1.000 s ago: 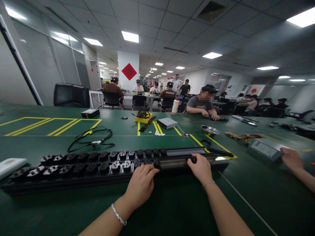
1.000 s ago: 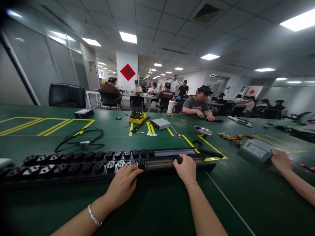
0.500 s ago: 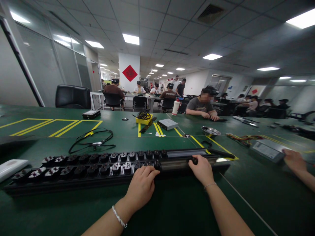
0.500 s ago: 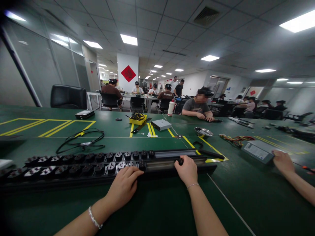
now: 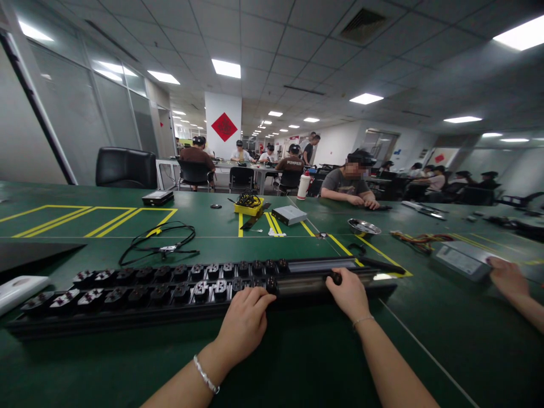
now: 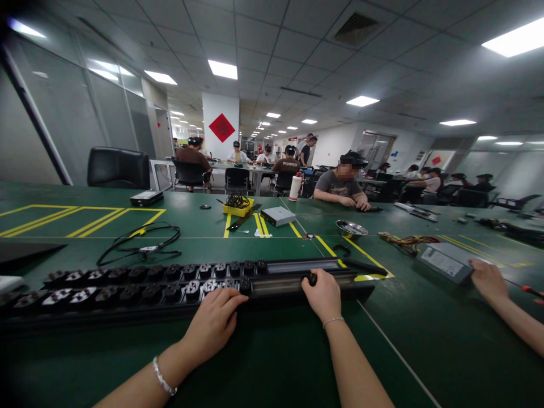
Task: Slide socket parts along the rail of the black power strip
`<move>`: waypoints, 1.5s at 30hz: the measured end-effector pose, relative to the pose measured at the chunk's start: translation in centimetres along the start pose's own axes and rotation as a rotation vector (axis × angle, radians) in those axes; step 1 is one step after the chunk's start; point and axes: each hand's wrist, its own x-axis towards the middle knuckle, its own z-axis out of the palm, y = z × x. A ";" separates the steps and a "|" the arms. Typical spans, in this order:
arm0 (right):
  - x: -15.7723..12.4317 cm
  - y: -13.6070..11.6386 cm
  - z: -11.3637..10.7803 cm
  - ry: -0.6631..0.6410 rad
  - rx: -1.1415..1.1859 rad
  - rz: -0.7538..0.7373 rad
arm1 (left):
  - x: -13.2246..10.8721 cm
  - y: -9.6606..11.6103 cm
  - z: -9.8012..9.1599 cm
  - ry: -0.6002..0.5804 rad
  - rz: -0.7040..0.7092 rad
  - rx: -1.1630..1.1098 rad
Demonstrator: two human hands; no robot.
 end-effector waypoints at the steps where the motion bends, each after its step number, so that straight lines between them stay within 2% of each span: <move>1: 0.0 0.1 0.0 -0.005 0.002 0.003 | 0.0 0.0 0.0 -0.002 -0.002 -0.003; 14: 0.0 -0.1 0.1 0.034 -0.007 -0.008 | 0.0 -0.2 0.4 0.004 0.002 0.007; 31: 0.0 -0.1 -0.1 -0.004 0.007 0.018 | -0.1 -0.3 0.4 -0.013 -0.008 0.005; 45: 0.2 0.4 0.4 0.029 0.014 0.001 | 0.0 -0.3 0.4 0.000 0.012 0.012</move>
